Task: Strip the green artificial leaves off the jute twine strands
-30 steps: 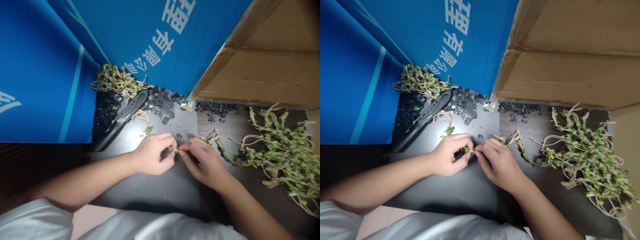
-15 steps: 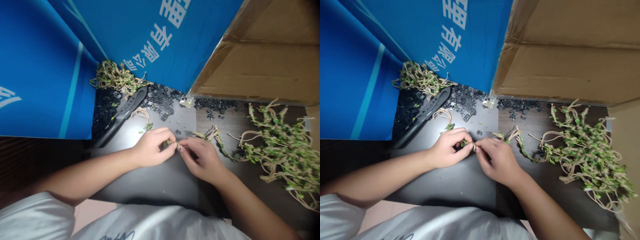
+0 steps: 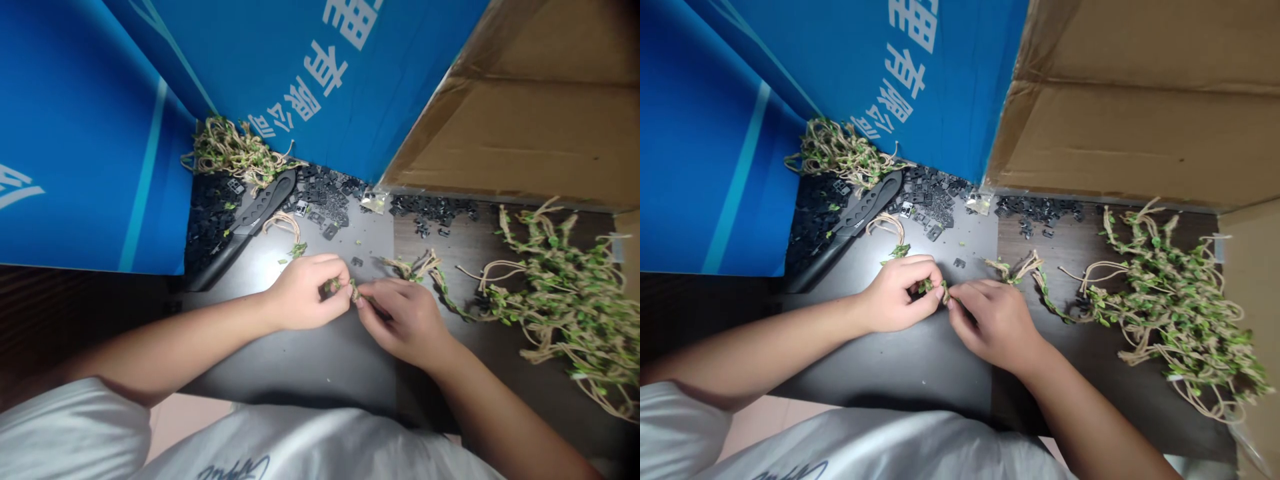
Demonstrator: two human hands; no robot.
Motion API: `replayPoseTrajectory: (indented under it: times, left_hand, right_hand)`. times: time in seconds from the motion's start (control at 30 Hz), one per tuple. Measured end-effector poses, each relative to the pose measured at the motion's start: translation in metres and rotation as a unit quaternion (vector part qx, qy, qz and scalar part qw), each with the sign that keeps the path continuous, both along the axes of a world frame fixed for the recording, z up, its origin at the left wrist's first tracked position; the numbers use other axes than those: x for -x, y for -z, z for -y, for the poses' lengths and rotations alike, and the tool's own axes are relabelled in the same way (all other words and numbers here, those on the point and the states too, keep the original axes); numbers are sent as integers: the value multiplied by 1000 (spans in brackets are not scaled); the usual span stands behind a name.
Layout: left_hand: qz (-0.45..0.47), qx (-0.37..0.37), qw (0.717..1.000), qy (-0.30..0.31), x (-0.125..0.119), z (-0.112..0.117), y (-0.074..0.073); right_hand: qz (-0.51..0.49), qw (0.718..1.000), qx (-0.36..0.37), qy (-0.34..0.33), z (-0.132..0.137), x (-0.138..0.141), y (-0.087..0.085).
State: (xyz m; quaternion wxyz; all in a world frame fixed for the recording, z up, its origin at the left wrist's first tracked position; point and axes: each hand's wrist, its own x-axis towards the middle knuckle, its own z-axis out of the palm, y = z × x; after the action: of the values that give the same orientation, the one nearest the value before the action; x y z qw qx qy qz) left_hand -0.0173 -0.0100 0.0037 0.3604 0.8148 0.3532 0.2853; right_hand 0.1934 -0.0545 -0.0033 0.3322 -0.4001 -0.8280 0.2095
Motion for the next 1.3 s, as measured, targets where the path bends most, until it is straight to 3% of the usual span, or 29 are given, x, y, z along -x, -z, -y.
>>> replayPoseTrajectory:
  times: [0.43, 0.67, 1.3]
  left_hand:
    - [1, 6, 1000, 19, 1, 0, 2]
    - [-3, 13, 1000, 17, 2, -1, 2]
    - [0, 9, 1000, 15, 1, -1, 0]
  right_hand:
    - [22, 997, 21, 66, 5, 3, 2]
    - [-5, 999, 27, 31, 5, 1, 0]
    - [-9, 999, -12, 42, 4, 1, 1]
